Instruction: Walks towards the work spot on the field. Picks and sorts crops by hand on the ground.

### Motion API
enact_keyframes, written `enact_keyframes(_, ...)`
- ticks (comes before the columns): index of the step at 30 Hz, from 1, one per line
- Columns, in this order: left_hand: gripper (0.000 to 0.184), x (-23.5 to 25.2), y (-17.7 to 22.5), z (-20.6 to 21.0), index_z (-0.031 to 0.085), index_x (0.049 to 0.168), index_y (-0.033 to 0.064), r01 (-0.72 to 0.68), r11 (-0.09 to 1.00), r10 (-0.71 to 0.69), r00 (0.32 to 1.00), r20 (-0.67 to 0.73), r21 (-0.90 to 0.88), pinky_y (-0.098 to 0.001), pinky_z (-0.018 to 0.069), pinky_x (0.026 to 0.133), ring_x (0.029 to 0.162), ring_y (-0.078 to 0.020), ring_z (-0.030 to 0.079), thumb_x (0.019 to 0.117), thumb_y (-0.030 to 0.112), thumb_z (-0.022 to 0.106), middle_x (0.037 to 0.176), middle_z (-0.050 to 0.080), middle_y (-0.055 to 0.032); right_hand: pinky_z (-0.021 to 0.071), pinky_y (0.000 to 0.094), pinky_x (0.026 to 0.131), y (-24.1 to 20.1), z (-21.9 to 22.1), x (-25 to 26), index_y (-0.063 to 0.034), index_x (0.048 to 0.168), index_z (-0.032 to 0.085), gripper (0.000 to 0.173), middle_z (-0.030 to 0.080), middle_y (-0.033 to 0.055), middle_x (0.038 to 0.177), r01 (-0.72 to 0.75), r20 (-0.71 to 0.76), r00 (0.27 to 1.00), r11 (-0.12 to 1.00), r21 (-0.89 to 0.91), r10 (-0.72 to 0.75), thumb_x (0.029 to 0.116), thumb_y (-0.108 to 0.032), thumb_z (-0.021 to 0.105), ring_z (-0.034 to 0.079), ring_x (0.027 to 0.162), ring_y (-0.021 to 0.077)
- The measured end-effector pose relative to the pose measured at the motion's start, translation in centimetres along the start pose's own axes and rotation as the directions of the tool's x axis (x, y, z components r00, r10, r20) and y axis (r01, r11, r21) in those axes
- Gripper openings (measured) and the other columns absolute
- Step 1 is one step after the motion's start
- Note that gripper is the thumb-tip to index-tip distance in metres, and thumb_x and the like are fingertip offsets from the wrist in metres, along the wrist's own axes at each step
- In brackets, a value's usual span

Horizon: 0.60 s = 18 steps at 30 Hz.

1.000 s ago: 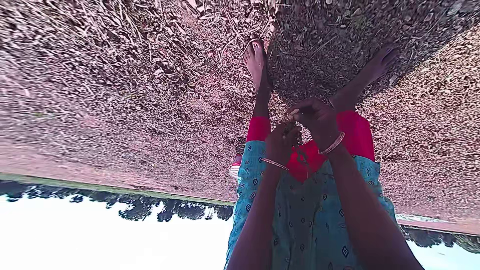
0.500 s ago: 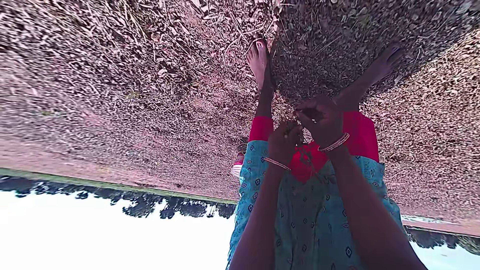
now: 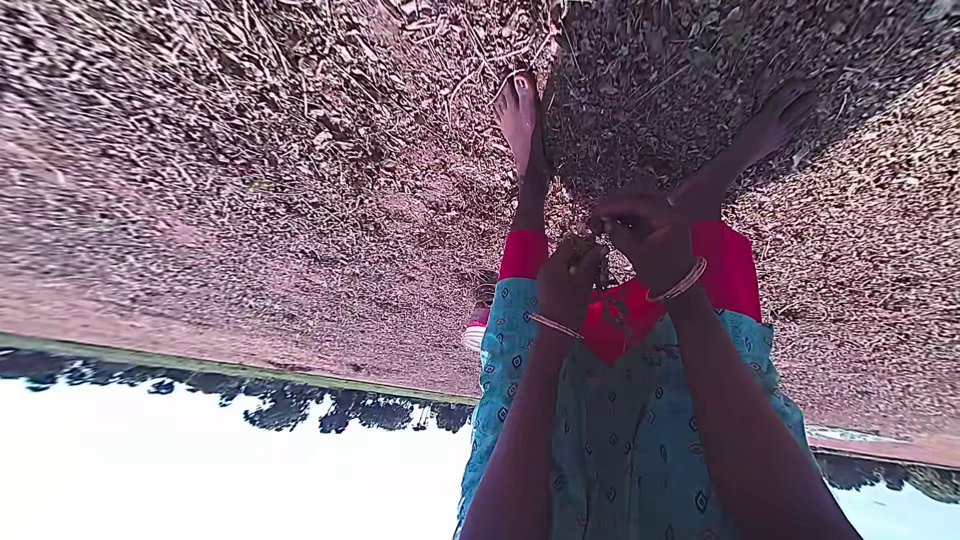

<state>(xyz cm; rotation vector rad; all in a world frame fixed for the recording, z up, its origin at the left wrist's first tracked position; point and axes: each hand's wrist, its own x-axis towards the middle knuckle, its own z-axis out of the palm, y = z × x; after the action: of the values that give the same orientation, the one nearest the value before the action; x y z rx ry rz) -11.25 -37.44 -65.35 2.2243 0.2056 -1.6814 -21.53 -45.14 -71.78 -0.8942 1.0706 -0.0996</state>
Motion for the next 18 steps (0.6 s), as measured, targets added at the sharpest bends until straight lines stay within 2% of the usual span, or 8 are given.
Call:
enact_keyframes(3, 0.019, 0.0, -0.1, 0.0, 0.066, 0.108, 0.0, -0.006, 1.0, 0.006, 1.0, 0.01, 0.027, -0.024, 0.0493, 0.056, 0.058, -0.0051, 0.055, 0.1013, 0.017, 0.064, 0.076, 0.063, -0.0038, 0.0587, 0.0226, 0.082, -0.2, -0.4, 0.2, 0.0049, 0.102, 0.072, 0.018, 0.07, 0.0085, 0.108, -0.088, 0.001, 0.996, 0.995, -0.057, 0.088, 0.0916, 0.006, 0.057, 0.067, 0.093, 0.0058)
enact_keyframes(6, 0.019, 0.0, -0.1, 0.0, 0.067, 0.108, 0.0003, -0.003, 0.999, 0.003, 1.0, 0.011, 0.04, -0.0238, 0.0485, 0.055, 0.056, -0.0052, 0.053, 0.1014, 0.018, 0.064, 0.075, 0.063, -0.0035, 0.0575, 0.0217, 0.077, -0.4, -0.6, 0.4, 0.003, 0.103, 0.07, 0.014, 0.069, 0.0058, 0.099, -0.19, -0.011, 0.981, 0.968, -0.164, 0.191, 0.0935, -0.001, 0.061, 0.065, 0.082, 0.0033)
enact_keyframes(9, 0.019, 0.0, -0.1, 0.0, 0.067, 0.105, 0.0012, 0.015, 0.998, -0.016, 1.0, 0.019, 0.055, -0.0244, 0.048, 0.053, 0.054, -0.0058, 0.053, 0.1015, 0.02, 0.064, 0.072, 0.061, -0.003, 0.0566, 0.0229, 0.076, -1.0, -1.1, 0.5, 0.0019, 0.103, 0.069, 0.013, 0.068, 0.0065, 0.098, -0.267, 0.033, 0.958, 0.928, -0.259, 0.285, 0.0934, -0.003, 0.062, 0.064, 0.081, 0.0041)
enact_keyframes(13, 0.021, 0.0, -0.1, -0.2, 0.066, 0.108, 0.0003, 0.035, 0.996, -0.036, 0.999, 0.008, 0.082, -0.0265, 0.0487, 0.054, 0.055, -0.008, 0.054, 0.1024, 0.02, 0.063, 0.073, 0.062, -0.0049, 0.0586, 0.0251, 0.082, -0.6, -2.0, 0.6, 0.004, 0.102, 0.073, 0.02, 0.068, 0.0118, 0.108, -0.199, 0.165, 0.957, 0.954, -0.225, 0.239, 0.0877, 0.005, 0.059, 0.067, 0.093, 0.0095)
enact_keyframes(15, 0.023, 0.1, -0.2, -0.2, 0.067, 0.112, 0.0004, 0.048, 0.995, -0.047, 0.999, -0.01, 0.083, -0.0276, 0.0501, 0.054, 0.055, -0.009, 0.055, 0.1027, 0.021, 0.062, 0.076, 0.064, -0.0062, 0.0603, 0.0283, 0.084, -0.7, -2.3, 0.6, 0.0034, 0.102, 0.075, 0.021, 0.069, 0.0148, 0.112, -0.18, 0.215, 0.947, 0.949, -0.259, 0.238, 0.0877, 0.009, 0.061, 0.069, 0.096, 0.0135)
enact_keyframes(18, 0.023, 0.0, -0.1, -0.2, 0.068, 0.113, 0.0012, 0.066, 0.995, -0.064, 0.998, -0.024, 0.08, -0.0267, 0.0491, 0.056, 0.057, -0.0074, 0.054, 0.103, 0.021, 0.062, 0.077, 0.064, -0.005, 0.0582, 0.0244, 0.079, -2.2, -2.2, 0.3, 0.0023, 0.104, 0.073, 0.02, 0.068, 0.0138, 0.114, -0.197, 0.238, 0.93, 0.926, -0.323, 0.281, 0.0887, 0.011, 0.065, 0.067, 0.089, 0.0104)
